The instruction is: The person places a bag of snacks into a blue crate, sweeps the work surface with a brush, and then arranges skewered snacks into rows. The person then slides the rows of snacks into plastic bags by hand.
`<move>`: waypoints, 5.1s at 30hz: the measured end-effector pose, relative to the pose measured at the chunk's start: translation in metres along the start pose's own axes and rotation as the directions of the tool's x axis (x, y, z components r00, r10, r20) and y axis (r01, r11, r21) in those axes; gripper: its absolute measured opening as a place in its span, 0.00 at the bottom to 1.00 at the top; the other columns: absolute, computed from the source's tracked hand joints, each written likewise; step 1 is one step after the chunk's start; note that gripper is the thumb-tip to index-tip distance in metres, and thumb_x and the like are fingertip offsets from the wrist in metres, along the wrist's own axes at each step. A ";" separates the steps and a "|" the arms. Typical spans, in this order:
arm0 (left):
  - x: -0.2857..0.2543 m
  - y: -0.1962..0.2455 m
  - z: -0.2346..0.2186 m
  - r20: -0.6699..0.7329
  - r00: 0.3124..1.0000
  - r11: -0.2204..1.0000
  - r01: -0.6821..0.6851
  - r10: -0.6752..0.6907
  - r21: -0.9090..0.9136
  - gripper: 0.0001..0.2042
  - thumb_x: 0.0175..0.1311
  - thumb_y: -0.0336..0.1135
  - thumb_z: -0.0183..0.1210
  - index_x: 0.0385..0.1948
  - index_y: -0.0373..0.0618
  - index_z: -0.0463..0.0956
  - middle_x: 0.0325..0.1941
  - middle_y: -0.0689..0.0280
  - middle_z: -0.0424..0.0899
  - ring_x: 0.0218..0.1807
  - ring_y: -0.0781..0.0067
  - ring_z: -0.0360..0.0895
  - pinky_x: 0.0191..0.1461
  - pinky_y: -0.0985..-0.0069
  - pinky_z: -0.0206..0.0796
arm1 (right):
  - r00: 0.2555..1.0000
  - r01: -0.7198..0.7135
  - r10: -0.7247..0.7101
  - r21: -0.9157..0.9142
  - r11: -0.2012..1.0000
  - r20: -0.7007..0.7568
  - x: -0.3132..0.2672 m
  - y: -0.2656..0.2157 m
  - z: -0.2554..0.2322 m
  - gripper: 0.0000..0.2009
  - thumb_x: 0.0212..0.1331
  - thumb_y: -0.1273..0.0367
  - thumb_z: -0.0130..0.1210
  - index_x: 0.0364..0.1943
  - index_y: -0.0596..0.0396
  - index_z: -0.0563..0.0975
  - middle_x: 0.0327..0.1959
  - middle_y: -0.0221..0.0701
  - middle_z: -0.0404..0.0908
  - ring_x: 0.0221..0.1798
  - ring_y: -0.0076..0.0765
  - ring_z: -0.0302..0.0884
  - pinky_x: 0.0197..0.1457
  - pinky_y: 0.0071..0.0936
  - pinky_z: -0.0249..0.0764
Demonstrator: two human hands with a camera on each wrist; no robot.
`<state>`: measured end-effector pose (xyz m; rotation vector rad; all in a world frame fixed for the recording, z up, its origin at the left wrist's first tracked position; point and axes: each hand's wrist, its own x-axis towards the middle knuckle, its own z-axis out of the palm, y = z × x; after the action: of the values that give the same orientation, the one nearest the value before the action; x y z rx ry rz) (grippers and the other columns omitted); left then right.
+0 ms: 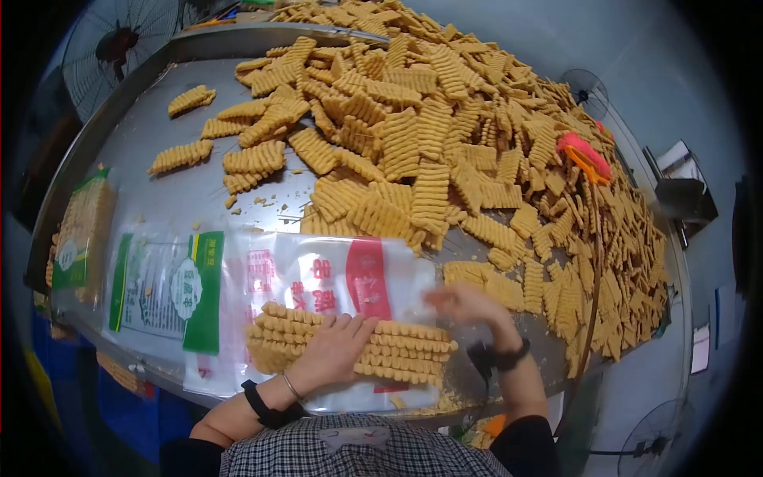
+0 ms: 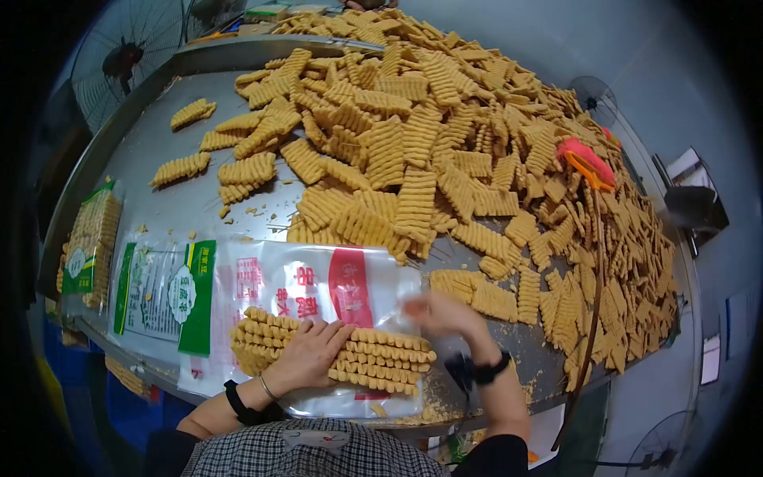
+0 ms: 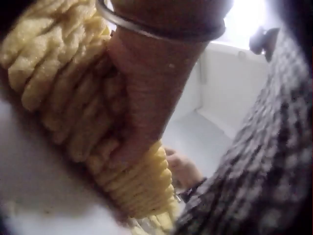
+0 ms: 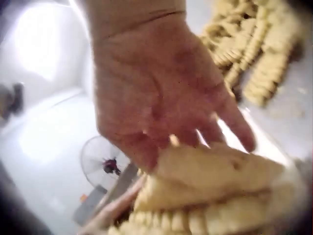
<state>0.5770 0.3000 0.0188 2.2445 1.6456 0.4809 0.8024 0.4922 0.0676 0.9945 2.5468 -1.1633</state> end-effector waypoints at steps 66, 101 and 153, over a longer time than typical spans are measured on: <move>-0.059 0.023 -0.001 -0.058 0.986 0.978 0.164 -0.158 0.128 0.46 0.41 0.55 0.68 0.63 0.39 0.58 0.44 0.55 0.71 0.49 0.57 0.69 0.53 0.61 0.56 | 0.824 0.566 -0.500 -0.381 0.731 0.265 -0.009 -0.050 0.074 0.54 0.32 0.60 0.68 0.70 0.52 0.51 0.59 0.46 0.64 0.54 0.55 0.71 0.53 0.40 0.72; -0.051 -0.470 -0.155 -0.630 0.044 0.355 0.855 -0.775 -0.378 0.22 0.60 0.38 0.50 0.58 0.53 0.69 0.49 0.48 0.78 0.46 0.44 0.78 0.48 0.58 0.70 | 0.963 0.266 -0.264 -0.398 0.878 0.059 -0.001 -0.055 0.085 0.46 0.36 0.56 0.67 0.66 0.53 0.60 0.61 0.46 0.64 0.50 0.53 0.68 0.52 0.43 0.69; 0.054 0.094 -0.013 -0.792 0.591 0.989 0.090 -0.150 -0.120 0.18 0.55 0.31 0.59 0.50 0.48 0.78 0.39 0.56 0.75 0.36 0.59 0.73 0.36 0.66 0.65 | 0.569 0.323 -0.811 -0.869 0.374 -0.137 0.017 -0.076 0.037 0.35 0.49 0.62 0.55 0.67 0.41 0.62 0.52 0.51 0.70 0.44 0.54 0.70 0.40 0.45 0.66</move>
<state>0.6664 0.3251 0.0761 1.9211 2.0865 1.6855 0.7364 0.4382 0.0819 0.0853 3.4741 0.4419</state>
